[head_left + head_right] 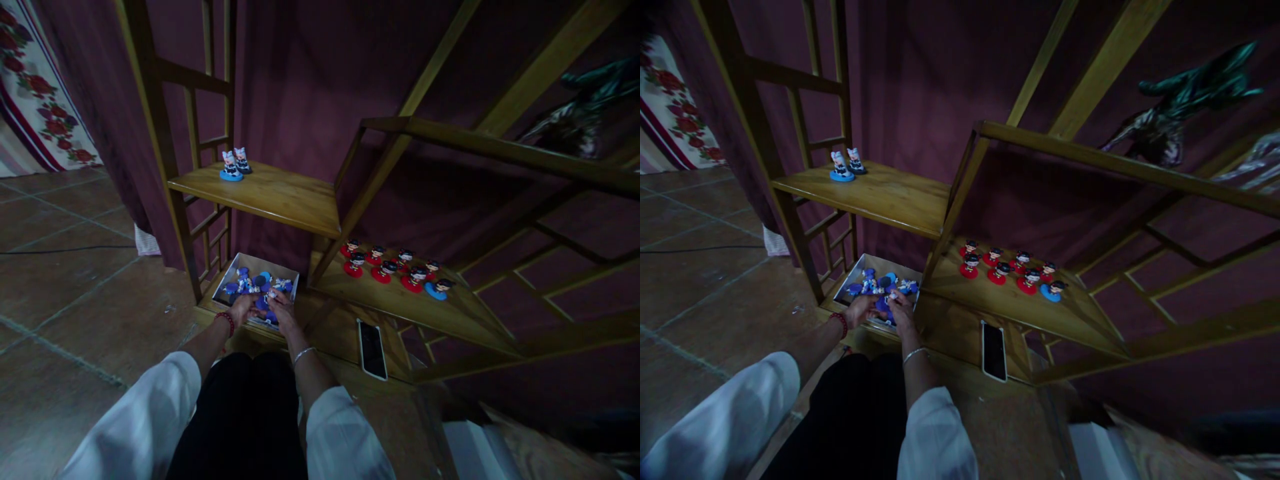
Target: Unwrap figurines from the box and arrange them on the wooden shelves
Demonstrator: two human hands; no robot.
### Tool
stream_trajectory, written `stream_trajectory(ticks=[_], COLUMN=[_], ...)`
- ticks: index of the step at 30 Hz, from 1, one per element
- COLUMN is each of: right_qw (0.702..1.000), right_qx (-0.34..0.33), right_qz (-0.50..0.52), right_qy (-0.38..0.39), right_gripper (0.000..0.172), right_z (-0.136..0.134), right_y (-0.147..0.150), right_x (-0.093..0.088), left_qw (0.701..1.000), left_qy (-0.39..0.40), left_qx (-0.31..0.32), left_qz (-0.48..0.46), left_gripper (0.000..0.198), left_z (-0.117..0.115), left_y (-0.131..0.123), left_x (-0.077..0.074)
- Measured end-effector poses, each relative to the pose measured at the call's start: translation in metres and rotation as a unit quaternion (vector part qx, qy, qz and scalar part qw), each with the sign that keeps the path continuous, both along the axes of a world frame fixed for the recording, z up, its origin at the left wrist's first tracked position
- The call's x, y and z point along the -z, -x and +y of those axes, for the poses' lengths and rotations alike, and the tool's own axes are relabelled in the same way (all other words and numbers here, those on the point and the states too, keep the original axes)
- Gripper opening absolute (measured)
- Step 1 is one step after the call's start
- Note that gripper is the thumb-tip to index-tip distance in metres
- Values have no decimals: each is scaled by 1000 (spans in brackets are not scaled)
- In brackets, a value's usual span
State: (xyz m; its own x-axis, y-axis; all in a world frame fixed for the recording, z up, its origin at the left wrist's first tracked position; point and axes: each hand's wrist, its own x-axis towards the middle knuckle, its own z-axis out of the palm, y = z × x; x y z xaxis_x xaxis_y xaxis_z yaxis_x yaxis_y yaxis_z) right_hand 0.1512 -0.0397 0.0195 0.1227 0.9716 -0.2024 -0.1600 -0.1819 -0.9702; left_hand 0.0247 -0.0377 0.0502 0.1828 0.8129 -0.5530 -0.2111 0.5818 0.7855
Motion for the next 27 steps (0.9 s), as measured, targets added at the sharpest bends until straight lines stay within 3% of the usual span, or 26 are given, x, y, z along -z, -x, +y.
stream_trajectory(ticks=[18,22,27], right_qw=[1000,1000,999], right_qx=[11,20,30], right_qz=[-13,-14,14], right_qy=[-8,6,23], right_gripper=[42,43,45], right_z=[-5,-6,-5], right_y=[-1,-1,-3], right_x=[-10,-9,-2], left_qw=[1000,1000,995], left_qy=[0,6,7], left_qx=[-10,-24,-39], left_qz=[-23,5,87], left_gripper=[28,20,14], left_z=[-5,-4,4], left_y=[-2,-6,-9], left_x=[-6,-6,7])
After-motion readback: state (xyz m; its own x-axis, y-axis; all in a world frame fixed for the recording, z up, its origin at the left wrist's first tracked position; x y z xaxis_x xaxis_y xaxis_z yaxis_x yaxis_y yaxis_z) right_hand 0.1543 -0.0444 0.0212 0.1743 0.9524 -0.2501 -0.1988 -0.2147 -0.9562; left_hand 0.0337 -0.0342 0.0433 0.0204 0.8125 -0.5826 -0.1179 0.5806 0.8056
